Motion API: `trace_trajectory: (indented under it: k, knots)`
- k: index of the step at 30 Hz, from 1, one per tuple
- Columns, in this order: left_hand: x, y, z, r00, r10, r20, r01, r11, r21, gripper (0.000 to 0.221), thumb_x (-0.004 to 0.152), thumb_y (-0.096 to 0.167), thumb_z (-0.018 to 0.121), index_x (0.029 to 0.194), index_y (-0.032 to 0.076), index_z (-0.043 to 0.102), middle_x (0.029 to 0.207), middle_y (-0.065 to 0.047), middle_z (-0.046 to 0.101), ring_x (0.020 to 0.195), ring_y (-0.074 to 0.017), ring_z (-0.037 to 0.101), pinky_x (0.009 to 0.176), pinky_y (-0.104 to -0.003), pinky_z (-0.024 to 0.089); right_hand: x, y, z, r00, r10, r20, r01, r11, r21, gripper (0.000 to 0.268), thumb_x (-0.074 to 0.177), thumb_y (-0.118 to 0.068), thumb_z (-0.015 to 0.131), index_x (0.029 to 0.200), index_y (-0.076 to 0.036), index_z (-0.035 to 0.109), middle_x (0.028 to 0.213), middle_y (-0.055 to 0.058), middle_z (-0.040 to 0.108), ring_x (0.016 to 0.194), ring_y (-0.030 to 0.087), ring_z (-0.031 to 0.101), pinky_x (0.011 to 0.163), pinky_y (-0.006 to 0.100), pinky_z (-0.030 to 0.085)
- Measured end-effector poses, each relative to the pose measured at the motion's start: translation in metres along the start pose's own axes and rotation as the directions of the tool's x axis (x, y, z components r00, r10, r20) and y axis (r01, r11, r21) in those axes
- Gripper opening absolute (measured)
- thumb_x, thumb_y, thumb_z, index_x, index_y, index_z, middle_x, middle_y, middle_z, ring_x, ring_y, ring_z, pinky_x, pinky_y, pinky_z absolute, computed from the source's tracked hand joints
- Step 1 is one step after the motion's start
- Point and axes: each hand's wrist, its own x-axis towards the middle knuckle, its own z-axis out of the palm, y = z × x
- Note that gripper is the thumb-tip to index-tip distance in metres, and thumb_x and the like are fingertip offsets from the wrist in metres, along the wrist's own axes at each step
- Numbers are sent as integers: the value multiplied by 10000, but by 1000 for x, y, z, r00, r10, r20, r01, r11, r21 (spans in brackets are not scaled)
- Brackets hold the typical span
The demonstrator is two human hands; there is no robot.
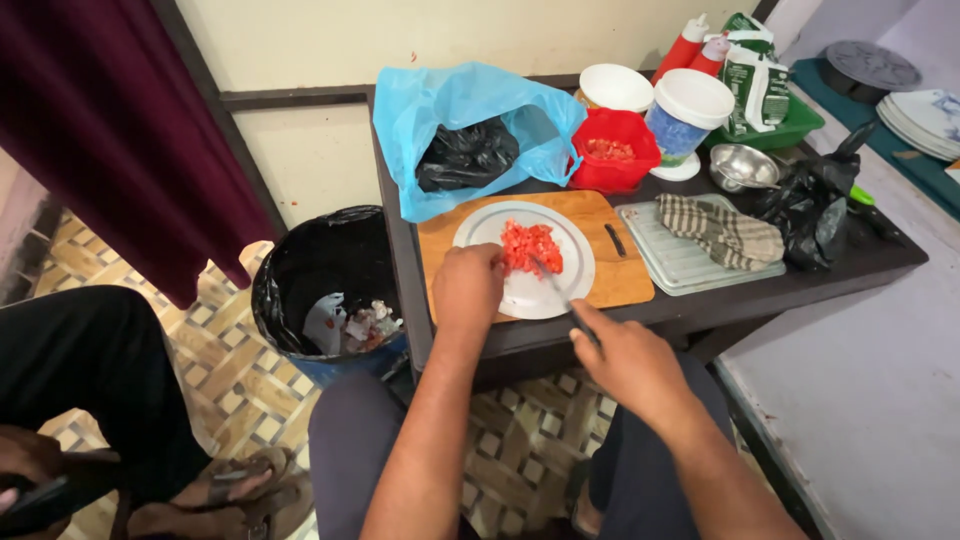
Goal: The recorder is slicing tomatoes into small pieces on a white plate.
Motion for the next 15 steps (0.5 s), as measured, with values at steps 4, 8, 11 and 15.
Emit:
trace_trajectory:
  k: [4,8,11,15]
  knots:
    - [2,-7,8,999,41,20,-41,999,6,142,811,169,729,928,161,808,866,-139,747,869,-365,687,754,-499,542,14,23,11,990,106,-91,-106,994,-3,465,939,-404,588,1361,-210,619,943,246,725,918,441,691,795,547,547]
    - [0,-12,5,999,50,0,-50,998,-30,173,838,136,700,974,162,804,923,-120,760,915,-350,693,786,-478,546,13,17,14,994,106,-41,-104,994,35,480,941,-400,581,1379,-205,611,962,240,729,946,440,690,817,542,545]
    - [3,-6,-13,999,40,-17,-40,998,-38,188,840,120,698,998,153,794,990,-93,771,966,-334,694,821,-459,543,13,9,13,995,97,-23,-96,994,57,492,949,-404,573,1398,-205,598,949,240,731,941,431,696,820,538,546]
    - [-1,-13,-18,1000,-9,-5,8,999,-44,208,832,137,729,1033,142,780,1053,-69,767,1031,-313,687,867,-437,536,14,11,14,999,40,-27,-38,997,70,481,939,-392,579,1381,-207,612,961,238,730,931,439,689,798,550,540]
